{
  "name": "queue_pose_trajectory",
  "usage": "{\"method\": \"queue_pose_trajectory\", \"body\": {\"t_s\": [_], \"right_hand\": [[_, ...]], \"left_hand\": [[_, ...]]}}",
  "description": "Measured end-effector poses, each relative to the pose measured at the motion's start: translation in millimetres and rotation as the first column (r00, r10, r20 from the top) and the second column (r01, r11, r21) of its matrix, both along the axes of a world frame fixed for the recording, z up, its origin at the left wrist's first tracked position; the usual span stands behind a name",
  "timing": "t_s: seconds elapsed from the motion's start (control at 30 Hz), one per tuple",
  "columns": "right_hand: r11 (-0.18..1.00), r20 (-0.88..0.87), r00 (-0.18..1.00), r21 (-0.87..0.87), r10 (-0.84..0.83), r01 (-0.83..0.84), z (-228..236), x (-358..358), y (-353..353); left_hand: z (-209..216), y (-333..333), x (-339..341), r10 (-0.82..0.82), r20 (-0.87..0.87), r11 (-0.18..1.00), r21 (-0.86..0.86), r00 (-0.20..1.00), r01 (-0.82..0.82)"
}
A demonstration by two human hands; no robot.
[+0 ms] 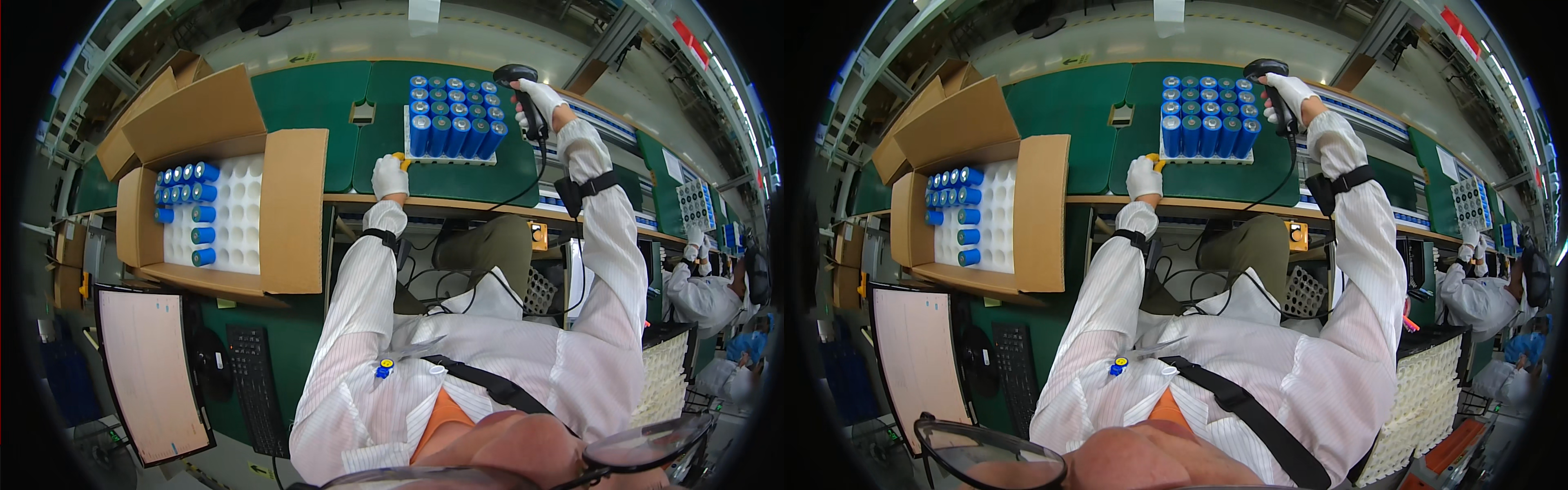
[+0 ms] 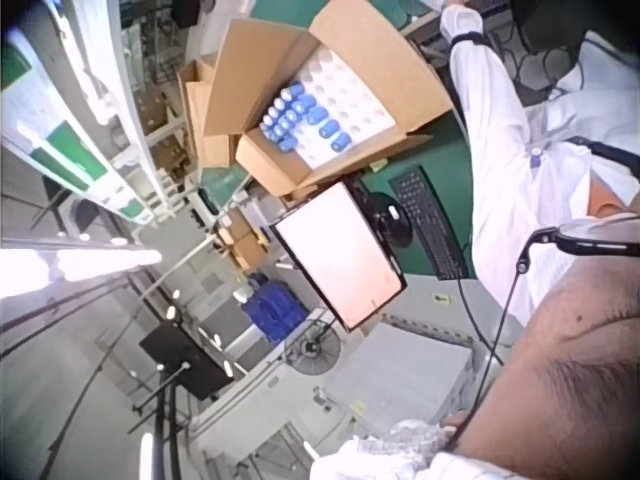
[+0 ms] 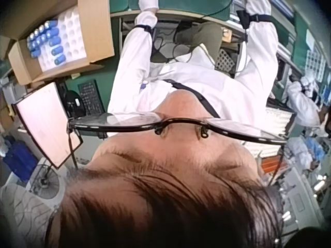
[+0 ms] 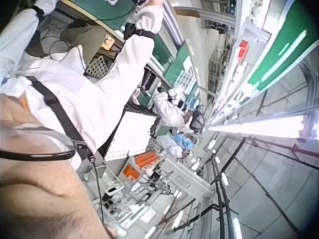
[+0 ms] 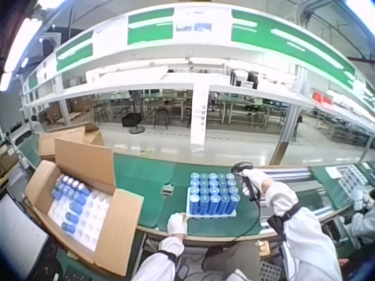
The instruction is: Scanning individual battery cells with a barcode scanner and organizing them into a rack and box.
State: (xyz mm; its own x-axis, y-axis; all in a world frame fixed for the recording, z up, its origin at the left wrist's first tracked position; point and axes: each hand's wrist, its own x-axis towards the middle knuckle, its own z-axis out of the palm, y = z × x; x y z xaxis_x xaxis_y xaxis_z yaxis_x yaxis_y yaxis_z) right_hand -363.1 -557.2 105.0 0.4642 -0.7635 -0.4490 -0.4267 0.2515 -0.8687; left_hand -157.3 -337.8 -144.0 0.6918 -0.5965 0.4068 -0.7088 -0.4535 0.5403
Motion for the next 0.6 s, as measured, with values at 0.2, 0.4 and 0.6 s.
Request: {"method": "queue_pose_trajectory", "body": {"t_s": [0.2, 0.4, 0.6], "right_hand": [[1.0, -0.071, 0.997, -0.011, -0.003, 0.002, -16.3, 20.5, -25.8], [1.0, -0.051, 0.999, 0.007, -0.019, 0.019, -24.7, 18.4, -39.2], [1.0, -0.051, 0.999, 0.01, -0.018, 0.018, -13.9, 0.3, -22.7]], "left_hand": [[1.9, 3.4, 0.9, 0.026, -0.004, 0.999, 0.021, 1.0, -0.026], [5.2, 0.9, -4.3, 0.02, -0.046, 0.998, 0.067, 0.999, -0.017], [-4.8, 0.3, 0.1, 0.026, -0.041, 1.0, 0.013, 0.999, -0.026]]}}
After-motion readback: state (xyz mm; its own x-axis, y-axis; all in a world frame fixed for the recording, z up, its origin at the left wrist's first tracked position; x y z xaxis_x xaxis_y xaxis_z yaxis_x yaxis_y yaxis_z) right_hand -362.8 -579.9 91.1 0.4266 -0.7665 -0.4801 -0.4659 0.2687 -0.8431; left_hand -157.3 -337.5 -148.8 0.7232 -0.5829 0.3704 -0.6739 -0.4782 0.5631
